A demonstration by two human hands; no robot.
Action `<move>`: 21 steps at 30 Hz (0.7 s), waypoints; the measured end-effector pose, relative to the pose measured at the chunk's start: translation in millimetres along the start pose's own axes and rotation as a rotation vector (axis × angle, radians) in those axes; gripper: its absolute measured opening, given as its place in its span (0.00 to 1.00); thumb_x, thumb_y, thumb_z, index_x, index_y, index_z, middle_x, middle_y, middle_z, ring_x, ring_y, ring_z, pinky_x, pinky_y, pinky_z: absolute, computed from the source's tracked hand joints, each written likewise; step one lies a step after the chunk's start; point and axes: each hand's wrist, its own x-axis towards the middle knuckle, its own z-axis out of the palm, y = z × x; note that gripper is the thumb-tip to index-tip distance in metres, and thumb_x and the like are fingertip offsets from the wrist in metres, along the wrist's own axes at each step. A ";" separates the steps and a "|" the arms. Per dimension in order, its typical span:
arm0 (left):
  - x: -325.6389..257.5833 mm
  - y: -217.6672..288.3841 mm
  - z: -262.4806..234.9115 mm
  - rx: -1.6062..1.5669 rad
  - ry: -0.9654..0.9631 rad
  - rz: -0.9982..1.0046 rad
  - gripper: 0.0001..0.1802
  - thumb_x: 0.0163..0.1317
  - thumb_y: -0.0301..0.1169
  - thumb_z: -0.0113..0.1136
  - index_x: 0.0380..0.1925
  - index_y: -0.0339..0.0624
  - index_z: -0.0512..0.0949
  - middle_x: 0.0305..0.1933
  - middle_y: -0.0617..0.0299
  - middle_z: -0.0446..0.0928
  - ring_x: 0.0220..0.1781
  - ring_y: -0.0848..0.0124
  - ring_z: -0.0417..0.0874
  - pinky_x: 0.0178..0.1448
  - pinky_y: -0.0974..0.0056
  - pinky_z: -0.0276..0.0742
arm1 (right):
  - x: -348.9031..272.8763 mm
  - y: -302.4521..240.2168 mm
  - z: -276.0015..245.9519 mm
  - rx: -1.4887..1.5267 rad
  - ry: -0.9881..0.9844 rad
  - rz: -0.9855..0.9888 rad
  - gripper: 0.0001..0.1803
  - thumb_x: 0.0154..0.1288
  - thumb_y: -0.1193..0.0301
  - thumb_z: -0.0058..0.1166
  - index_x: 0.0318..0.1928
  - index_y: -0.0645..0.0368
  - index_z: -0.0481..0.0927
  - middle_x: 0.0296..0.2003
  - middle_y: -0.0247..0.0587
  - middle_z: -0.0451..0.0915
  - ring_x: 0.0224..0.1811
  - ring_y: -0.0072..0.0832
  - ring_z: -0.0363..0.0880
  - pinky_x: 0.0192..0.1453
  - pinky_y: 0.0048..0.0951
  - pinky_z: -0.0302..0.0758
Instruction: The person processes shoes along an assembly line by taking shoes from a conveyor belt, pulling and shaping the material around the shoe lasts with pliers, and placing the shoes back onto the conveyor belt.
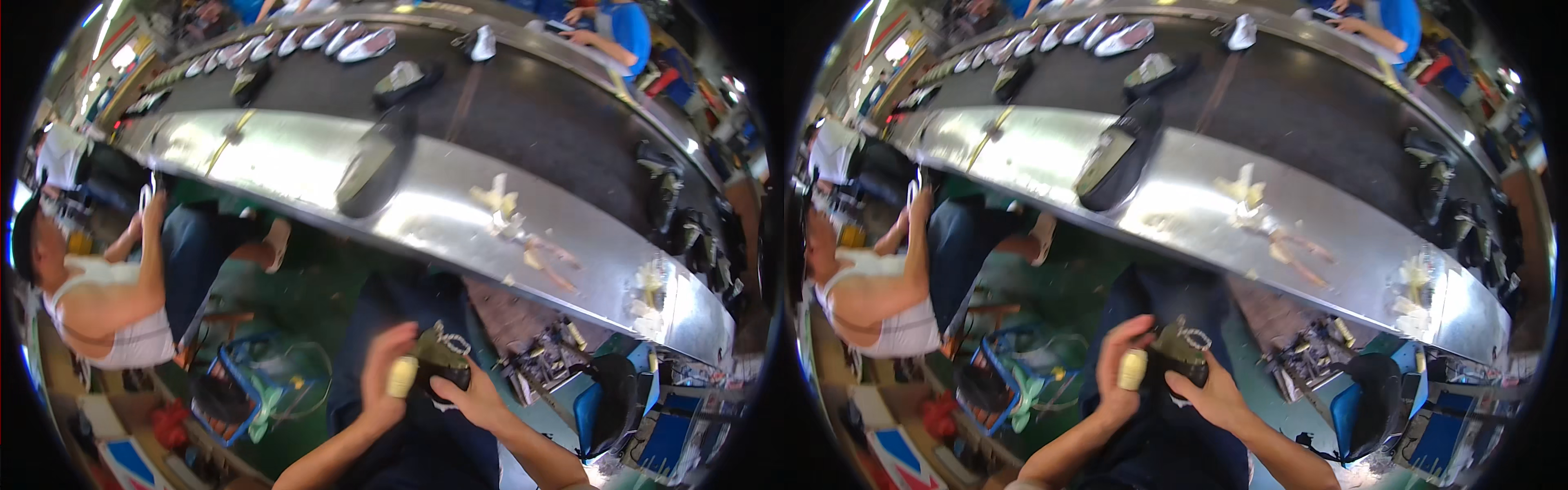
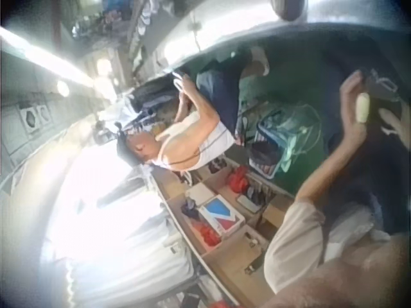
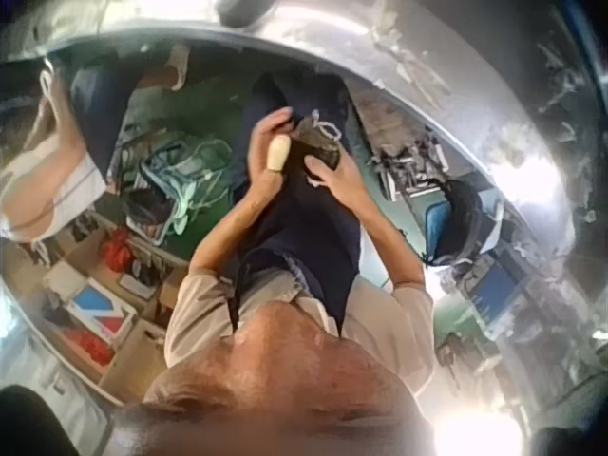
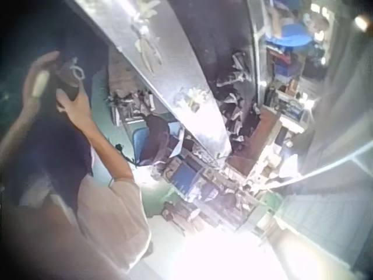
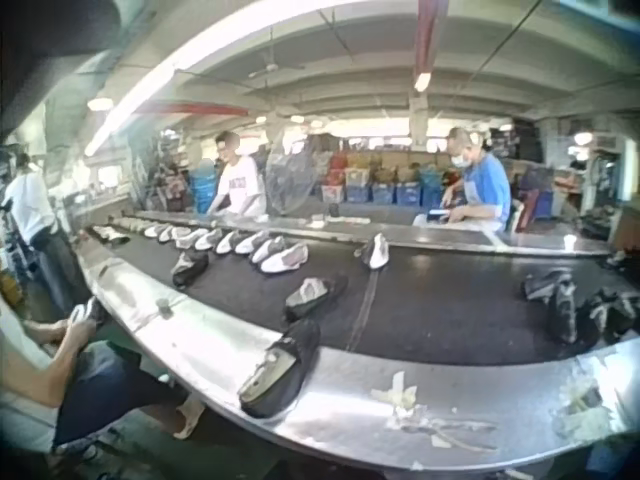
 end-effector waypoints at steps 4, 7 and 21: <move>90.4 11.2 -63.6 0.147 0.271 0.156 0.27 0.78 0.33 0.62 0.73 0.36 0.70 0.76 0.52 0.72 0.77 0.62 0.74 0.79 0.57 0.70 | -20.1 -33.7 -64.9 0.284 -0.107 -0.012 0.43 0.67 0.60 0.72 0.72 0.75 0.71 0.55 0.60 0.87 0.55 0.45 0.90 0.62 0.42 0.87; 169.1 18.0 -83.4 0.553 0.229 0.195 0.40 0.70 0.36 0.74 0.77 0.34 0.67 0.78 0.50 0.71 0.79 0.63 0.72 0.81 0.56 0.67 | -24.9 -95.9 -103.2 0.625 -0.112 -0.305 0.46 0.65 0.57 0.68 0.71 0.82 0.68 0.54 0.74 0.85 0.52 0.63 0.91 0.52 0.52 0.93; 53.8 -16.1 -63.1 0.369 0.250 0.185 0.50 0.59 0.28 0.83 0.77 0.35 0.63 0.81 0.38 0.64 0.80 0.50 0.72 0.81 0.50 0.70 | 170.6 -197.2 -253.1 -1.071 1.084 -0.993 0.31 0.73 0.71 0.67 0.73 0.61 0.75 0.66 0.56 0.82 0.70 0.51 0.79 0.74 0.45 0.74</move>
